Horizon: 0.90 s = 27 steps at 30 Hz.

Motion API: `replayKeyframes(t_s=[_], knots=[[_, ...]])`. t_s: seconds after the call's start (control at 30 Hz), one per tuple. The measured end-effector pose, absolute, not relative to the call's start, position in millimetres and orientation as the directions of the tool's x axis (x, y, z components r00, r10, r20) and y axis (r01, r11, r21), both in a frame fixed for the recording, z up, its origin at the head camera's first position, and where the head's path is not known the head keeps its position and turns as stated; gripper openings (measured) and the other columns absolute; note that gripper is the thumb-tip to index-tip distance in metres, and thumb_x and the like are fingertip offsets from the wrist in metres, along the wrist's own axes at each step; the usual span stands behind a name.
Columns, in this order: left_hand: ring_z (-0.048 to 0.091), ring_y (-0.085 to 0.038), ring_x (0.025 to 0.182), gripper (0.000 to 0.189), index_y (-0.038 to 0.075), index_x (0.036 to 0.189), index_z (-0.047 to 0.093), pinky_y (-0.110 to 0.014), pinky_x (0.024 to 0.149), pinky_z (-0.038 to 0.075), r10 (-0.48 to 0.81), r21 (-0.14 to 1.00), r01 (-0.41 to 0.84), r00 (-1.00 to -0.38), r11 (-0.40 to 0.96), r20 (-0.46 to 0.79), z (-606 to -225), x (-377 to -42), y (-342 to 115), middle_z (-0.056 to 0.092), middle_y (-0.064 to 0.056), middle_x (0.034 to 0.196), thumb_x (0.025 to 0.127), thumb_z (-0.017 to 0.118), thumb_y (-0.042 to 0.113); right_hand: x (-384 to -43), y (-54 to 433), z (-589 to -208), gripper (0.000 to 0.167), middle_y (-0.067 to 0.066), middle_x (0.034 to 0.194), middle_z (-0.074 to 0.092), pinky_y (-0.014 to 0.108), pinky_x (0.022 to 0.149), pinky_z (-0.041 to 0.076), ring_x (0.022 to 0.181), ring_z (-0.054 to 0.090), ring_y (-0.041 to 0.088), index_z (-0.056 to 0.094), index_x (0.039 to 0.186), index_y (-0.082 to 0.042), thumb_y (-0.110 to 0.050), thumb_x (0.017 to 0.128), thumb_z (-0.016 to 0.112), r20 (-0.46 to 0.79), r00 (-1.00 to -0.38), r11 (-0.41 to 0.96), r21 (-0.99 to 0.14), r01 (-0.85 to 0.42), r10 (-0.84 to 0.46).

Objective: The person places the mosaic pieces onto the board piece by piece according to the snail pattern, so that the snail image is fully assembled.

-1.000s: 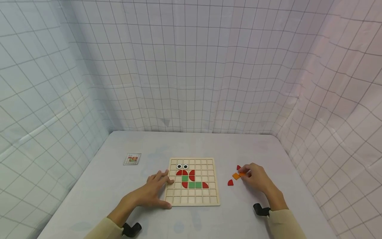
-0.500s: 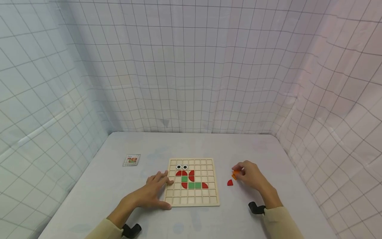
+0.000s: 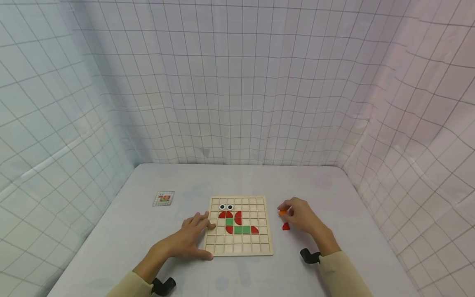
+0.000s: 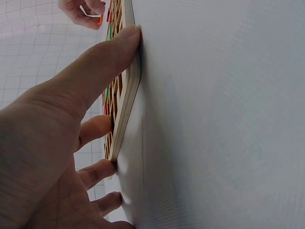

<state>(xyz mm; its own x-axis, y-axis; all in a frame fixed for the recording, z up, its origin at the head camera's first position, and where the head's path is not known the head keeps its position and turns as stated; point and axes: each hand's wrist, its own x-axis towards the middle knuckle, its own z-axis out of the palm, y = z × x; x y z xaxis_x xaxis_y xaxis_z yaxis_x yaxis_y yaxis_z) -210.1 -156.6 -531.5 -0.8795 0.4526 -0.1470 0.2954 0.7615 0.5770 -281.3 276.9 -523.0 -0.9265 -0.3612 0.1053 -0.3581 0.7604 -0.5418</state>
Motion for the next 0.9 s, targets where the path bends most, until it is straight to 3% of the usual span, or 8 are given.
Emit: replayKeyframes(t_s=[0.47, 0.7, 0.9], knots=[[0.021, -0.062, 0.177, 0.088, 0.016, 0.153, 0.064, -0.085, 0.139, 0.019, 0.453, 0.571, 0.301, -0.88, 0.764, -0.143, -531, -211, -156, 0.028, -0.026, 0.192, 0.083, 0.106, 0.049, -288, 247, -523, 0.022, 0.001, 0.115, 0.081, 0.024, 0.08, 0.058, 0.098, 0.066, 0.012, 0.085, 0.122, -0.008, -0.002, 0.101, 0.087, 0.09, -0.906, 0.736, -0.553, -0.391, -0.413], [0.022, -0.063, 0.176, 0.088, 0.015, 0.153, 0.065, -0.085, 0.139, 0.018, 0.453, 0.578, 0.299, -0.881, 0.759, -0.139, -530, -209, -156, 0.029, -0.026, 0.192, 0.082, 0.107, 0.048, -288, 230, -524, 0.019, -0.003, 0.111, 0.078, 0.022, 0.072, 0.056, 0.095, 0.062, 0.013, 0.085, 0.117, -0.013, -0.004, 0.101, 0.088, 0.069, -0.898, 0.72, -0.573, -0.392, -0.434], [0.021, -0.063, 0.177, 0.088, 0.015, 0.154, 0.064, -0.085, 0.139, 0.017, 0.458, 0.584, 0.302, -0.878, 0.753, -0.137, -530, -210, -156, 0.028, -0.026, 0.192, 0.083, 0.106, 0.048, -291, 217, -527, 0.018, -0.004, 0.11, 0.077, 0.023, 0.082, 0.055, 0.095, 0.061, 0.011, 0.085, 0.116, -0.015, -0.006, 0.101, 0.089, 0.08, -0.871, 0.69, -0.577, -0.437, -0.484]])
